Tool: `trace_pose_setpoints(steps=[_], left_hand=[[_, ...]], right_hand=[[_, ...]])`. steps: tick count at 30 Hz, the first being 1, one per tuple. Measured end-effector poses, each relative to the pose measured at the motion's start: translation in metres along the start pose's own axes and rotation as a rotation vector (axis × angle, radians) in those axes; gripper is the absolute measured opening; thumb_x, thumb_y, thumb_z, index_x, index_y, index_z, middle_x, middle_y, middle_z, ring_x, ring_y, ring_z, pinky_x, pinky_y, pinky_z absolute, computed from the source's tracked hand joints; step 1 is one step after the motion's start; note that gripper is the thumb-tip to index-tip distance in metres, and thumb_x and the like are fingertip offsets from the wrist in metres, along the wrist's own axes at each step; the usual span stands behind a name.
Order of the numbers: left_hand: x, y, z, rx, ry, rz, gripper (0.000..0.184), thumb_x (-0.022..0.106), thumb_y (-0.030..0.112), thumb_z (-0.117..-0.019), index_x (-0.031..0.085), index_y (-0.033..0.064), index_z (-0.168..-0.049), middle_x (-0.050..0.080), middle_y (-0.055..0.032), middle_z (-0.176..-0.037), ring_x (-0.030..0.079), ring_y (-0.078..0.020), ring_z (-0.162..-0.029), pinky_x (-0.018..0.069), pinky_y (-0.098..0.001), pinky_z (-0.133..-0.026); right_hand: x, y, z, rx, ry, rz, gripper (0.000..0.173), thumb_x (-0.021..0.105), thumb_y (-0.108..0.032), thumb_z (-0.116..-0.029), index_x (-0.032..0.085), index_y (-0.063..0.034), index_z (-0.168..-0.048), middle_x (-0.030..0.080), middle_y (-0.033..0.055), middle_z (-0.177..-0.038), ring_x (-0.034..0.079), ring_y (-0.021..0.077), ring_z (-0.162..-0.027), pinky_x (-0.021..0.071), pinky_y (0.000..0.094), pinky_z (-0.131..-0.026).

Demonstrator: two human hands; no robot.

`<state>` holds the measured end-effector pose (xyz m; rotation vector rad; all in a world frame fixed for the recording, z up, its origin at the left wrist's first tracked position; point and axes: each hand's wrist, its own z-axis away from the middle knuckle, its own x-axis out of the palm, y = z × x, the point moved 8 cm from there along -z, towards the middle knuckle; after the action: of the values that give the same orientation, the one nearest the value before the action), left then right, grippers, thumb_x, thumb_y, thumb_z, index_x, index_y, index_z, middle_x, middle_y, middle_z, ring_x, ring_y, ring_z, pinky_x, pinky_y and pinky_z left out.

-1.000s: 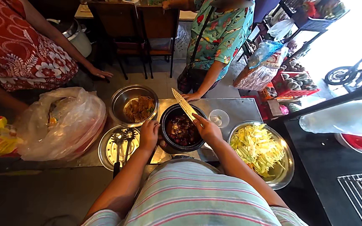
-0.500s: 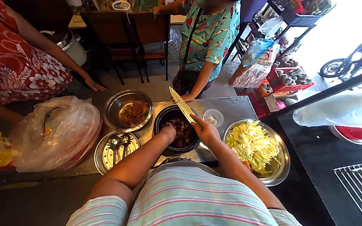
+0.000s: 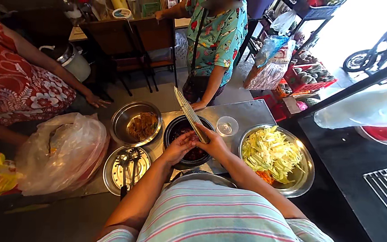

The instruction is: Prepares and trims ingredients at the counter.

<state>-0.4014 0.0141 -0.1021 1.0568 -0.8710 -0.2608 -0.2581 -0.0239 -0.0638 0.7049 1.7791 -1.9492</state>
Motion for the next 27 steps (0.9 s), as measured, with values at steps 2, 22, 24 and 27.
trace_pose_setpoints(steps=[2, 22, 24, 27], left_hand=[[-0.002, 0.002, 0.002, 0.019, 0.011, 0.025, 0.047, 0.062, -0.002, -0.0990, 0.047, -0.0044, -0.143, 0.066, -0.0106, -0.128, 0.066, -0.0158, -0.115, 0.0524, -0.0329, -0.106], [0.006, 0.006, 0.001, 0.095, -0.111, -0.007, 0.045, 0.058, 0.000, -0.1016, 0.047, -0.0072, -0.144, 0.066, -0.0094, -0.132, 0.066, -0.0169, -0.121, 0.0505, -0.0354, -0.111], [0.007, 0.007, 0.001, 0.119, -0.093, -0.017, 0.042, 0.058, 0.001, -0.1016, 0.049, -0.0073, -0.142, 0.067, -0.0091, -0.131, 0.066, -0.0166, -0.120, 0.0508, -0.0352, -0.110], [0.004, 0.003, 0.001, 0.151, -0.046, -0.036, 0.042, 0.057, 0.000, -0.1018, 0.049, -0.0085, -0.142, 0.067, -0.0110, -0.130, 0.066, -0.0172, -0.119, 0.0512, -0.0356, -0.109]], right_hand=[[0.001, -0.004, -0.001, -0.015, 0.000, 0.012, 0.076, 0.076, -0.052, -0.0902, 0.044, -0.0341, -0.157, 0.066, 0.0123, -0.134, 0.066, 0.0286, -0.117, 0.0529, 0.0525, -0.100], [0.001, -0.016, -0.002, -0.008, 0.066, 0.034, 0.067, 0.066, -0.056, -0.0968, 0.045, -0.0342, -0.157, 0.070, 0.0137, -0.123, 0.068, 0.0264, -0.107, 0.0543, 0.0494, -0.094], [0.001, -0.018, -0.001, 0.007, 0.074, 0.061, 0.065, 0.063, -0.055, -0.0983, 0.045, -0.0344, -0.157, 0.070, 0.0145, -0.120, 0.068, 0.0274, -0.105, 0.0545, 0.0497, -0.092], [0.004, -0.017, 0.000, 0.043, 0.058, 0.084, 0.062, 0.060, -0.056, -0.0999, 0.046, -0.0354, -0.156, 0.070, 0.0142, -0.119, 0.068, 0.0280, -0.106, 0.0541, 0.0490, -0.093]])
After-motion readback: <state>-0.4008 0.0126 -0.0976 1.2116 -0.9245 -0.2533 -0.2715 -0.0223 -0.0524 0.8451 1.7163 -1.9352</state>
